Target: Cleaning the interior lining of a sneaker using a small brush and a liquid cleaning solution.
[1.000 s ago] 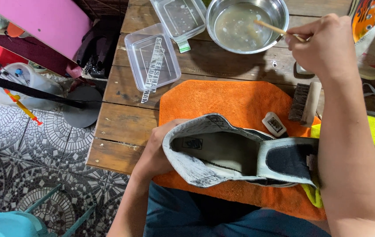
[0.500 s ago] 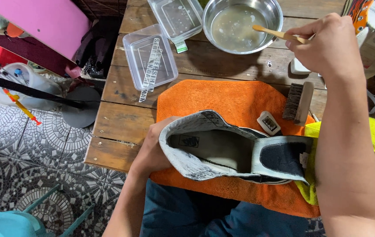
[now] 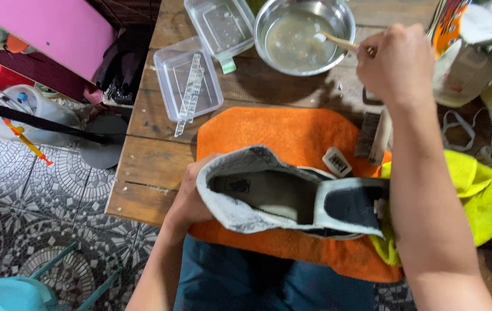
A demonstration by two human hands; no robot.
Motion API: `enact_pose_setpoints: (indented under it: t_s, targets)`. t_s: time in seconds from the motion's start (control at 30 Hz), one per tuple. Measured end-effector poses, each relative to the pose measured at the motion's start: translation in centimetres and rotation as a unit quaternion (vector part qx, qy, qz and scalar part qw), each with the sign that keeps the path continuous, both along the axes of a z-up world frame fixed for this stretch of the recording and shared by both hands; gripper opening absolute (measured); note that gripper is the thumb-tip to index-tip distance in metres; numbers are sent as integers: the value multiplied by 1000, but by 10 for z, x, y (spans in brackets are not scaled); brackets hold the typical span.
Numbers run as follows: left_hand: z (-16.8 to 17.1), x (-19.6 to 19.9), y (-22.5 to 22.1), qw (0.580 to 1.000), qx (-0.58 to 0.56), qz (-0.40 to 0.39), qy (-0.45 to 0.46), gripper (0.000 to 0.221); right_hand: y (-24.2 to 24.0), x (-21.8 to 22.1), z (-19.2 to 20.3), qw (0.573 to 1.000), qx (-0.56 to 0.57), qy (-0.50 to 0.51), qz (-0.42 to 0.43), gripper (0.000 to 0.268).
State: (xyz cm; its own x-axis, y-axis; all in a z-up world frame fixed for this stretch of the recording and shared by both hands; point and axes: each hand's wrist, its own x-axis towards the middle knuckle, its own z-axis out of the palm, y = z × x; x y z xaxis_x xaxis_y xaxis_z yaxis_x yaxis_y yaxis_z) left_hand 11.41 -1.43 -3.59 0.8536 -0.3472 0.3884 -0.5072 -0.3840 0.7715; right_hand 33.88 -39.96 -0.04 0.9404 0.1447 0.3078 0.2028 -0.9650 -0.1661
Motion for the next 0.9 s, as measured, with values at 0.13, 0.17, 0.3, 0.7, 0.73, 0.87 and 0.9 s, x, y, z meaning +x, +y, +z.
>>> enact_pose_setpoints:
  t_s: [0.13,0.17,0.3,0.7,0.73,0.87,0.9]
  targets:
    - [8,0,-4,1000,-5,4,19,60,8,-2,0,999,44,11,13,13]
    - [8,0,-5,1000,-12,-4,16,60,10,-5,0,997,74,25,18,11]
    - [10,-1,-6,1000,-25,-3,13,54,12,-3,3,993,111,29,33,14]
    - [7,-5,-5,998,-47,-34,10,57,-7,1,-11,999,34,-30,5,10]
    - [7,-4,-5,998,-46,-32,2,62,-8,2,-10,999,11,-41,6,11]
    - [8,-5,-6,999,-36,-23,-6,63,-5,0,-1,1000,12,-17,5,17]
    - [7,-3,-5,999,-38,-17,-6,63,-5,6,-5,1000,10,-17,11,17]
